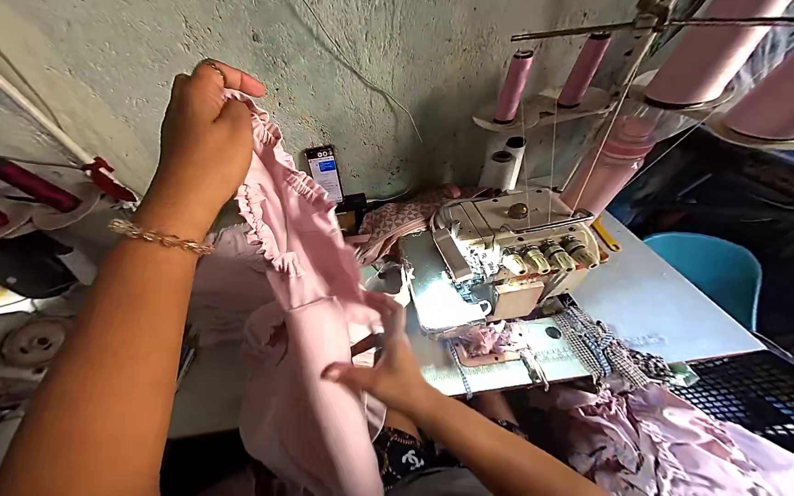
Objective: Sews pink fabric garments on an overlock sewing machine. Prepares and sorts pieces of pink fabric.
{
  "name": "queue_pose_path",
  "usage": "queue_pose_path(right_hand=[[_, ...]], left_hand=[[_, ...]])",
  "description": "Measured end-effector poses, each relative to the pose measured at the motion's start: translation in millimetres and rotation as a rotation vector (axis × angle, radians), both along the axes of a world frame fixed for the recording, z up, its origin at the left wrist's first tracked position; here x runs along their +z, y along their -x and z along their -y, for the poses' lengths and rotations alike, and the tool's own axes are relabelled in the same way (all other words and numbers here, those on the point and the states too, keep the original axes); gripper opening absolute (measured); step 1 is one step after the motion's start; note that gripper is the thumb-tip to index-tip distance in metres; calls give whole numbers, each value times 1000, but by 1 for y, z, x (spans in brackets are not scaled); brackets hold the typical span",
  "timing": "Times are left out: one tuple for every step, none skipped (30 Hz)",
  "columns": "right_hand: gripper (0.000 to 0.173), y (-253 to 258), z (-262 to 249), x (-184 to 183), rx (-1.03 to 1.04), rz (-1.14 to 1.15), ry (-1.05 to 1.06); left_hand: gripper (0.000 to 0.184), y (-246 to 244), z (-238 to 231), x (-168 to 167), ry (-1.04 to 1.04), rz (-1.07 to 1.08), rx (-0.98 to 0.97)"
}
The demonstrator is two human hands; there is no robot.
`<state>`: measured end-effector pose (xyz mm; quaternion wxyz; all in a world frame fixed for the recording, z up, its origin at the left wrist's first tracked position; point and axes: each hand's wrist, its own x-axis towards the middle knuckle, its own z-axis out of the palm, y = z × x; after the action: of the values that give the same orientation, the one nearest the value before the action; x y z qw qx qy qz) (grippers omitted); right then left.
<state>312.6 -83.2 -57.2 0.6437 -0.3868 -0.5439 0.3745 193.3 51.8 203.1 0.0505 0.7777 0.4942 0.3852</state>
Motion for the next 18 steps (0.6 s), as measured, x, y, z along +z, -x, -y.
queue_pose_path(right_hand=[[106, 9, 2, -6, 9, 58, 31], [104, 15, 0, -13, 41, 67, 69], [98, 17, -3, -18, 100, 19, 133], [89, 14, -4, -17, 181, -66, 222], [76, 5, -1, -11, 266, -144, 301], [64, -12, 7, -1, 344, -166, 321], [52, -34, 19, 9, 403, -127, 261], [43, -61, 34, 19, 440, -43, 155], [38, -90, 49, 28, 469, 58, 48], [35, -117, 62, 33, 504, 157, -28], [33, -139, 72, 33, 542, 234, -40], [32, -155, 79, 29, 565, 303, 6], [29, -164, 83, 17, 545, 409, 90], [27, -168, 84, -1, 477, 553, 207], [25, -167, 83, -23, 378, 717, 328], [22, -161, 82, -46, 263, 875, 427], [20, -154, 83, -65, 149, 1003, 491], [19, -149, 82, -75, 49, 1078, 506]], left_hand=[[35, -3, -1, -4, 48, 104, -29], [32, -5, -1, -7, 108, 222, -56], [32, -8, 1, -9, 168, 345, -85], [32, -9, 4, -9, 203, 438, -102], [32, -6, 8, -8, 214, 503, -114], [30, 1, 13, -7, 203, 542, -134], [27, 13, 18, -5, 165, 543, -156], [23, 32, 24, -5, 111, 518, -203], [22, 55, 31, -7, 64, 477, -274], [25, 76, 42, -14, 50, 446, -336], [27, 99, 47, -30, 90, 424, -400], [26, 120, 47, -55, 178, 408, -442], [24, 124, 50, -84, 270, 426, -379], [20, 115, 54, -114, 360, 430, -223], [21, 106, 52, -147, 479, 395, -88], [29, 101, 46, -183, 614, 359, -5], [34, 101, 37, -219, 708, 336, 39], [38, 103, 29, -248, 750, 319, 57]])
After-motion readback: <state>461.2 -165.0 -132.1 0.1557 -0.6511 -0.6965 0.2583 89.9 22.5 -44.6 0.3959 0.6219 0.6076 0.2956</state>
